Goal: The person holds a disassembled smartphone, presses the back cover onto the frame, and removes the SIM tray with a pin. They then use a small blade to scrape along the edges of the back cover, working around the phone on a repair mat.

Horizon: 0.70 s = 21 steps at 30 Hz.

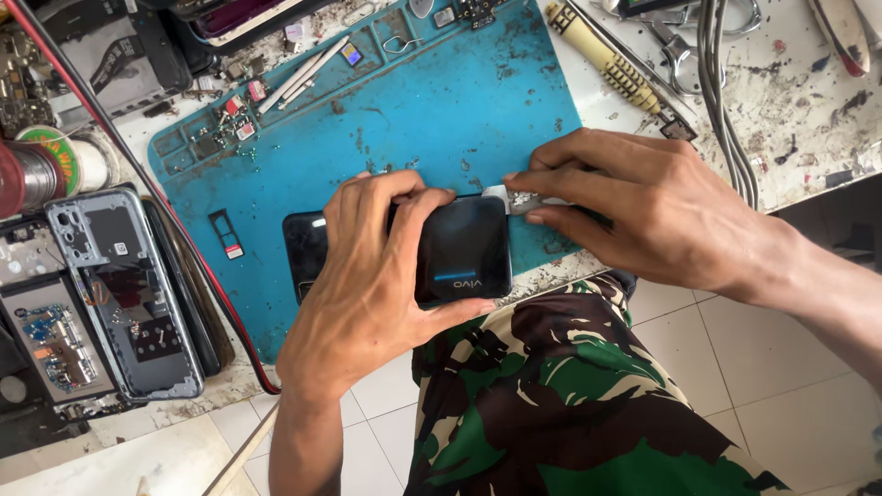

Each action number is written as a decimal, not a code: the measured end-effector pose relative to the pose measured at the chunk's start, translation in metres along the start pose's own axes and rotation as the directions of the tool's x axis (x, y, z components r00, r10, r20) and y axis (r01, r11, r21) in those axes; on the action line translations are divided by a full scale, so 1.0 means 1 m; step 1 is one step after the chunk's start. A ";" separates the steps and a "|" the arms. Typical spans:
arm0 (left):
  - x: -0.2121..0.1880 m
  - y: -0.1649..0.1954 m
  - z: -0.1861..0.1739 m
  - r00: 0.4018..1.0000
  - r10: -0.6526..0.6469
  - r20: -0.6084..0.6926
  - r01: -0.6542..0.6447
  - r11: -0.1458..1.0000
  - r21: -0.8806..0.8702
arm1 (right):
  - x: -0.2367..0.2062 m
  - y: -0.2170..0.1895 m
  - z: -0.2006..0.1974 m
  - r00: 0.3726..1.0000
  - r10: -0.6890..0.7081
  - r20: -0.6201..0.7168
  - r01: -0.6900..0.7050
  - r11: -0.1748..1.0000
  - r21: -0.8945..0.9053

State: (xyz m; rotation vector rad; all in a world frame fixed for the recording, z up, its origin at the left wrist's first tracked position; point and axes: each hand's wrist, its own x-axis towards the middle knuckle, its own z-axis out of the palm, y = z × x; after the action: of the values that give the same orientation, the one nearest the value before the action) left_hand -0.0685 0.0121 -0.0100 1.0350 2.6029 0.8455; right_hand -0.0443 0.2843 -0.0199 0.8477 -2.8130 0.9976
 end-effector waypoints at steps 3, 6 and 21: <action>0.001 0.000 0.000 1.000 -0.009 0.012 0.009 1.000 0.000 | -0.001 0.004 0.003 1.000 -0.023 0.003 0.023 1.000 -0.017; 0.001 0.000 0.000 1.000 0.004 0.018 -0.004 1.000 0.006 | -0.003 0.006 0.006 0.997 -0.064 -0.033 0.063 0.997 -0.049; 0.004 -0.002 0.002 1.000 0.026 -0.011 -0.026 0.999 -0.041 | -0.001 -0.010 -0.001 1.000 0.019 -0.001 -0.019 0.994 -0.107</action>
State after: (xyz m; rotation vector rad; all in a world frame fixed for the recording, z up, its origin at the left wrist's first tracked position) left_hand -0.0718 0.0145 -0.0133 1.0580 2.5749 0.9091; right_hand -0.0381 0.2792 -0.0136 0.8109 -2.8501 0.8395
